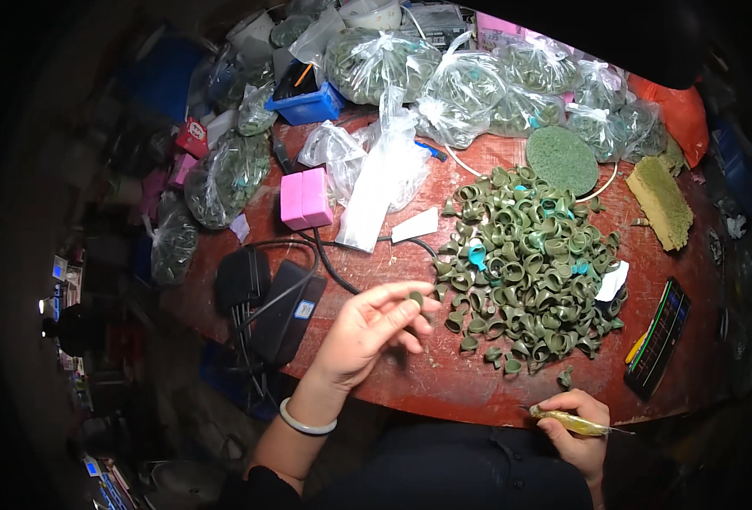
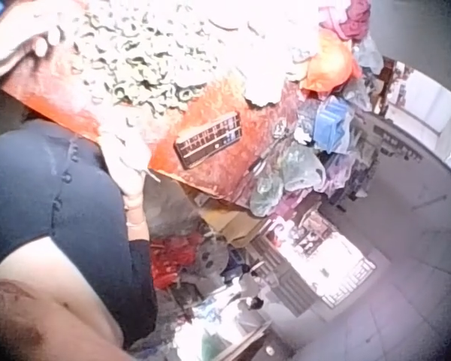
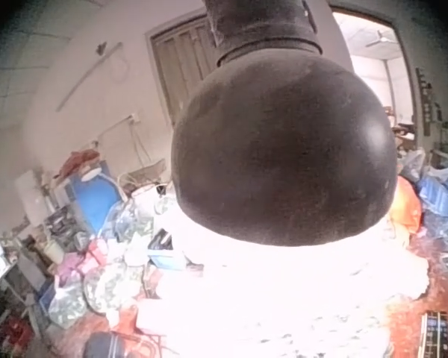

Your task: Manually assemble small green plastic leaf components using a specialized adhesive tool.

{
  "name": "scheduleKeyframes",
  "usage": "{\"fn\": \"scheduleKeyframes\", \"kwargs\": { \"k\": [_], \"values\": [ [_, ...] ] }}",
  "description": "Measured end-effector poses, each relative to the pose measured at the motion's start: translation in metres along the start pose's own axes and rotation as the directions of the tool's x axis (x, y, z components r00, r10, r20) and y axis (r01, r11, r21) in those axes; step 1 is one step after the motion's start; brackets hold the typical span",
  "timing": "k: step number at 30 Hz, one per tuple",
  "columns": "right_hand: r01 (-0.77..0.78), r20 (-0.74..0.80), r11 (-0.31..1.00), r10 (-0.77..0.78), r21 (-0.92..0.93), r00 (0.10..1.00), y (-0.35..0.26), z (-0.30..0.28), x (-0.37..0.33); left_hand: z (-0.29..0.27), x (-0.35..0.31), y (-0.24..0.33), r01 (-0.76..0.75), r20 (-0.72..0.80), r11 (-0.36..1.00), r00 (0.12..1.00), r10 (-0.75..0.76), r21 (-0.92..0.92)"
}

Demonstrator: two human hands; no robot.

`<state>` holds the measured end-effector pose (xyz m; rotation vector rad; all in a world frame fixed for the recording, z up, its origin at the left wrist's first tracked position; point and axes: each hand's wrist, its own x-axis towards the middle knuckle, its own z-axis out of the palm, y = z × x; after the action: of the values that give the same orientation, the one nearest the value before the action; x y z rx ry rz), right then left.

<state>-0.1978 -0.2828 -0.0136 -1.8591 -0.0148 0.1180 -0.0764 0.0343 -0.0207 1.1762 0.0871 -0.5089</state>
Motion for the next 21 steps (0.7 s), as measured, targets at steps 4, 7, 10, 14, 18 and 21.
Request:
{"fn": "scheduleKeyframes", "kwargs": {
  "k": [4, 7, 10, 14, 18, 21],
  "values": [
    [-0.007, -0.048, 1.000, 0.006, -0.007, 0.999, 0.007, 0.009, 0.000, -0.005, 0.001, 0.016, -0.075, -0.102, 0.383, 0.901, 0.421, 0.921],
    [-0.008, -0.071, 1.000, 0.006, -0.027, 0.997, 0.007, 0.012, 0.001, -0.006, 0.004, 0.012, -0.086, 0.007, 0.102, 0.794, 0.607, 0.991],
    [-0.008, -0.097, 0.999, 0.005, -0.033, 0.995, 0.009, 0.012, 0.001, 0.004, 0.009, 0.009, -0.236, 0.126, 0.096, 0.770, 0.625, 0.967],
    [0.042, -0.100, 0.997, -0.049, -0.069, 0.994, 0.008, 0.013, 0.004, 0.030, 0.016, 0.009, -0.491, 0.395, 0.106, 0.795, 0.461, 0.865],
    [0.052, -0.118, 0.995, -0.061, -0.082, 0.991, 0.007, 0.015, 0.005, 0.026, 0.017, -0.005, -0.512, 0.438, 0.111, 0.813, 0.384, 0.852],
    [0.050, -0.126, 0.995, -0.060, -0.086, 0.990, 0.008, 0.014, 0.004, 0.019, 0.011, -0.003, -0.493, 0.418, 0.122, 0.825, 0.380, 0.862]
  ]
}}
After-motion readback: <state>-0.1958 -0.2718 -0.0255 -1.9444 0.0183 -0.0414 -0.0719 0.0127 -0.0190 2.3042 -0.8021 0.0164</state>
